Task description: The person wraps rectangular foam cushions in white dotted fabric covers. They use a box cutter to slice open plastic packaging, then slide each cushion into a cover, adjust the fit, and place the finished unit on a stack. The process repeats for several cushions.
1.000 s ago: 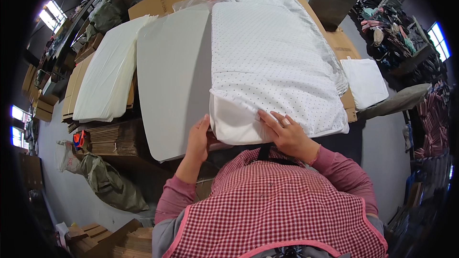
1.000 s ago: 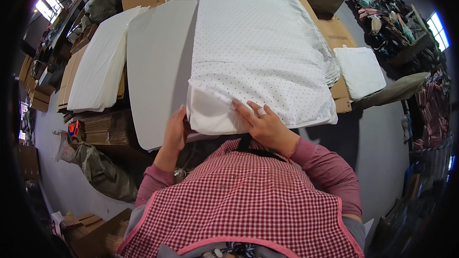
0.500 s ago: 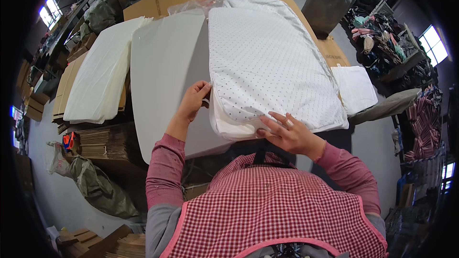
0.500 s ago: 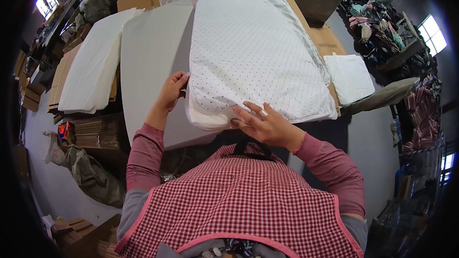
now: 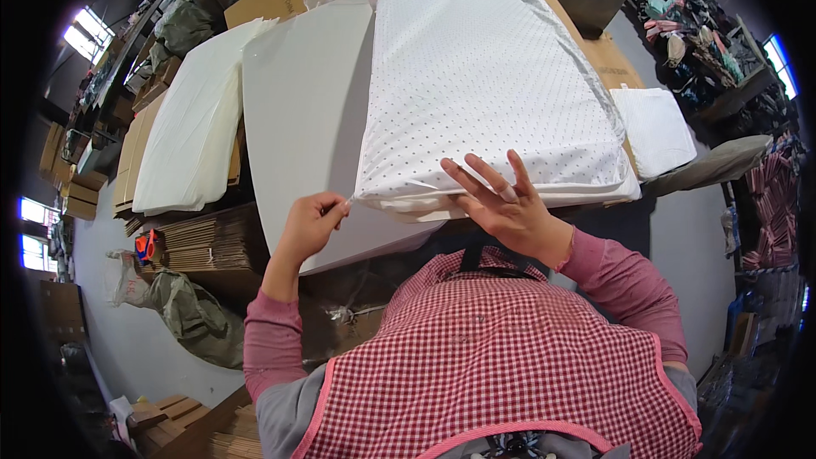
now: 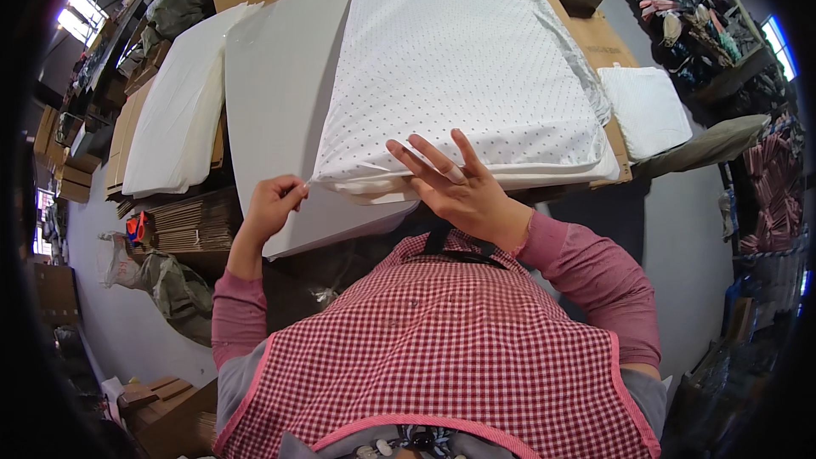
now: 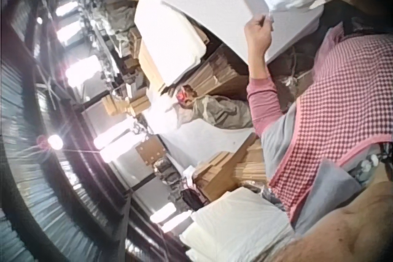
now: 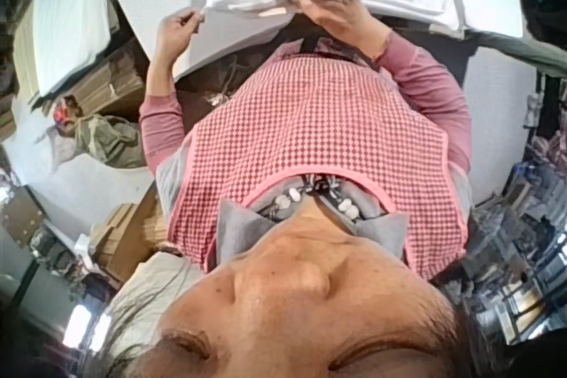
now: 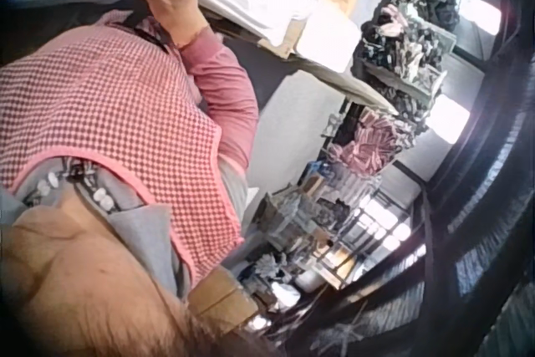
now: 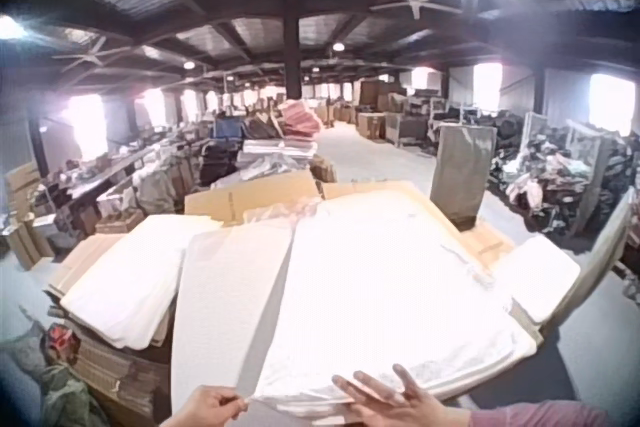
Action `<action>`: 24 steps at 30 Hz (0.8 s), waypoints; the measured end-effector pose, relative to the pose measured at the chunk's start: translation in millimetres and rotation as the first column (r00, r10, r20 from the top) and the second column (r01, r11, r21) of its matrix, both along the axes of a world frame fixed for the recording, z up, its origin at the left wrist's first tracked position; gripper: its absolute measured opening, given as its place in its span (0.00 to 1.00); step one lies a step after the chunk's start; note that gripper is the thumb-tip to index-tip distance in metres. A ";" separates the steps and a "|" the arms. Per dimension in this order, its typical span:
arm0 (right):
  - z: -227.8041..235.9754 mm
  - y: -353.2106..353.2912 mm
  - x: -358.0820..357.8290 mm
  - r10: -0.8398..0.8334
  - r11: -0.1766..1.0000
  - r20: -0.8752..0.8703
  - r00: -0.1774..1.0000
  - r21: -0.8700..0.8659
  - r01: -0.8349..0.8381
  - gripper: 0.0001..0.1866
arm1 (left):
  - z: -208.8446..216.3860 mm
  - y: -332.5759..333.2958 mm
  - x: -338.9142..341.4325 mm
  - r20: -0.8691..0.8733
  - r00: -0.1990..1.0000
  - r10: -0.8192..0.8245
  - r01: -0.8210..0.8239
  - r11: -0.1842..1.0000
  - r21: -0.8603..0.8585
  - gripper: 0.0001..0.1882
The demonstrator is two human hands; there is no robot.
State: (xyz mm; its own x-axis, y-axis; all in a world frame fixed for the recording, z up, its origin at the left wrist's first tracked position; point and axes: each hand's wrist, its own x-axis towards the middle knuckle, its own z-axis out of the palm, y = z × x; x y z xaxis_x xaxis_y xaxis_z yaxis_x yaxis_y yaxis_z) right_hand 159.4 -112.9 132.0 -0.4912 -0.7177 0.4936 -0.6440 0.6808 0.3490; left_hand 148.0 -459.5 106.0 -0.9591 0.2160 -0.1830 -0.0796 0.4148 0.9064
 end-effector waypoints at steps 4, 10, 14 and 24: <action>-1.3 -16.8 -2.4 0.004 1.000 0.087 0.996 -0.005 -0.004 0.09 | 16.7 29.9 36.8 -0.026 0.999 0.030 -0.030 0.999 -0.020 0.09; 0.2 -19.4 -6.9 0.077 0.984 0.196 0.978 -0.170 -0.044 0.07 | -30.5 99.4 41.5 0.209 0.938 -0.277 0.176 0.899 0.402 0.15; 7.9 -2.0 2.6 0.087 0.958 0.487 0.869 -0.280 0.061 0.08 | -45.6 103.3 19.1 0.467 0.884 -0.014 -0.407 0.466 0.785 0.24; -16.4 12.3 73.2 -0.213 0.726 0.453 0.866 -0.520 0.450 0.11 | -25.5 176.6 25.7 0.493 0.870 0.014 -0.302 0.805 0.510 0.23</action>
State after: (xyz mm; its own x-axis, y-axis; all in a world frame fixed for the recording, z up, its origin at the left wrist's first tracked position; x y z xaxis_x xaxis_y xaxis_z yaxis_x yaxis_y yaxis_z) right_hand 232.6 -100.6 115.6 -0.8562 -0.0934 0.5082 -0.3269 0.8595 -0.3929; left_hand 173.6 -282.8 80.5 -0.8284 0.2686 -0.4915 -0.5477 -0.2047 0.8112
